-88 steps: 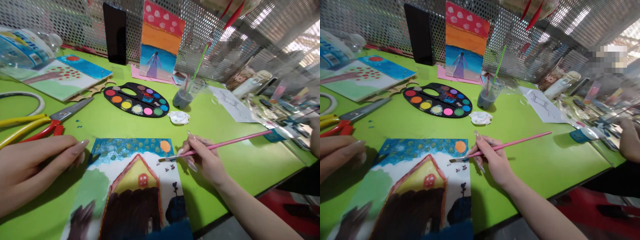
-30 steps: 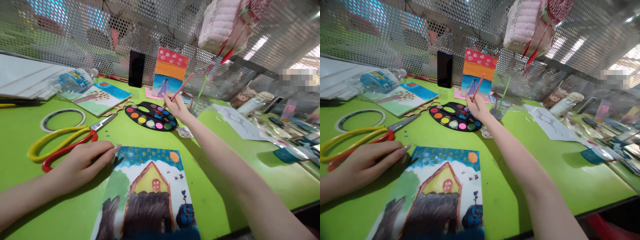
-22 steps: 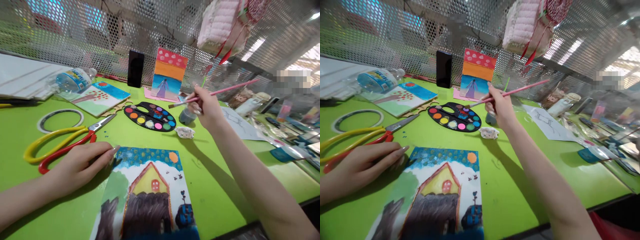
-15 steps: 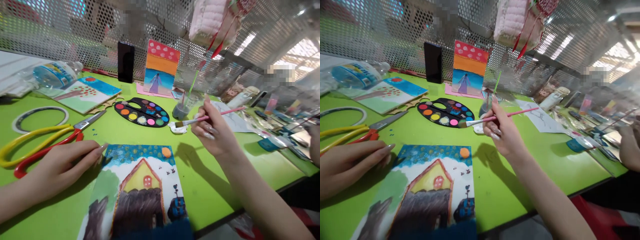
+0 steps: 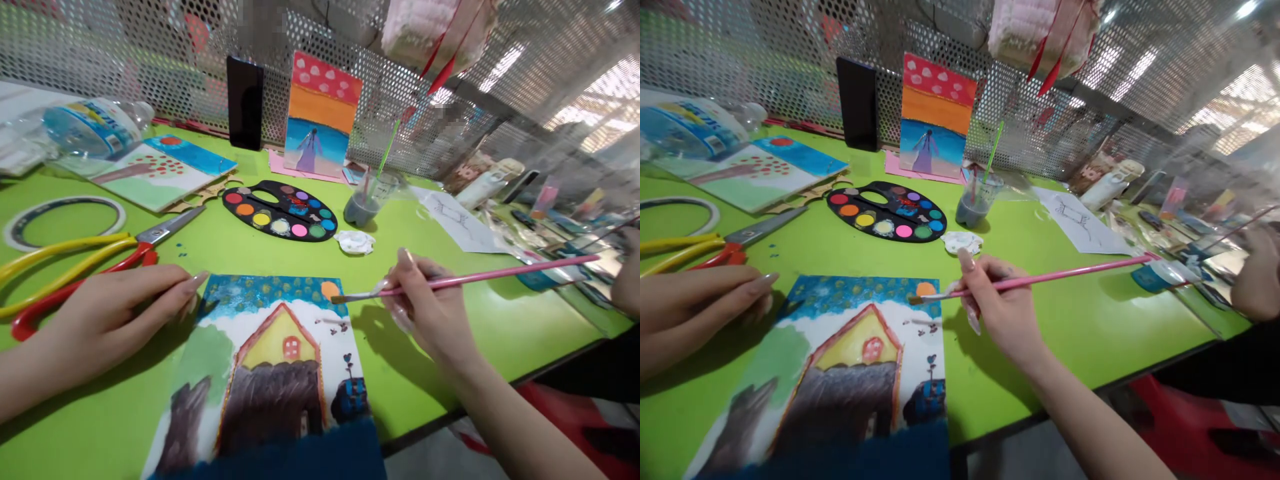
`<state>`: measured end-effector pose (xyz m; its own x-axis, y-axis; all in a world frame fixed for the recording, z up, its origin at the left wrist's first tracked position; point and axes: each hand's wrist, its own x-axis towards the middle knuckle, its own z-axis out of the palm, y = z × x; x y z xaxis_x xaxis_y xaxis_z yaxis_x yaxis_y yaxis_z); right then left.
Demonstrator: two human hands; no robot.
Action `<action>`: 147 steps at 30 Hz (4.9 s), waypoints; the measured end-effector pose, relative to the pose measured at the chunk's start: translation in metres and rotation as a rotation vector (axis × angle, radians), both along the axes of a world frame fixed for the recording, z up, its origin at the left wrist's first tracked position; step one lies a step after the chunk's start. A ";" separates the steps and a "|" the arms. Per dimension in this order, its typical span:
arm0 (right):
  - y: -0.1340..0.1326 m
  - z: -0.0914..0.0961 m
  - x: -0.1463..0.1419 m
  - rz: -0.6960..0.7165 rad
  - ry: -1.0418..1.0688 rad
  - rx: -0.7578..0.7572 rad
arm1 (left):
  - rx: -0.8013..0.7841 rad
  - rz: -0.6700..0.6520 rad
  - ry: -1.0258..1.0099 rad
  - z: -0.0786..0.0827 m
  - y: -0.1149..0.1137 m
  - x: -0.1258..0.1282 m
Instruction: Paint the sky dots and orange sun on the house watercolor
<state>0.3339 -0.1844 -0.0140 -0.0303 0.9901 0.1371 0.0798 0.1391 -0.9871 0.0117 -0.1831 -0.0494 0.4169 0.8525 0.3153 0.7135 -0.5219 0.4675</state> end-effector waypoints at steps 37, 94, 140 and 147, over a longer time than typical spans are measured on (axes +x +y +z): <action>0.023 -0.014 -0.011 0.002 0.063 -0.160 | 0.047 0.013 0.007 -0.003 0.002 -0.003; -0.008 -0.042 -0.006 0.011 0.110 -0.267 | 0.016 0.110 0.005 -0.005 0.001 -0.006; -0.008 -0.045 -0.005 0.025 0.190 -0.256 | 0.149 -0.050 0.032 -0.011 0.008 -0.014; -0.008 -0.043 -0.007 0.035 0.151 -0.253 | 0.146 -0.040 0.034 -0.007 0.006 -0.012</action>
<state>0.3268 -0.1920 -0.0566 -0.0629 0.9921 -0.1084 -0.0712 -0.1128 -0.9911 0.0000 -0.1772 -0.0569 0.4626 0.7808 0.4200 0.7049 -0.6113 0.3599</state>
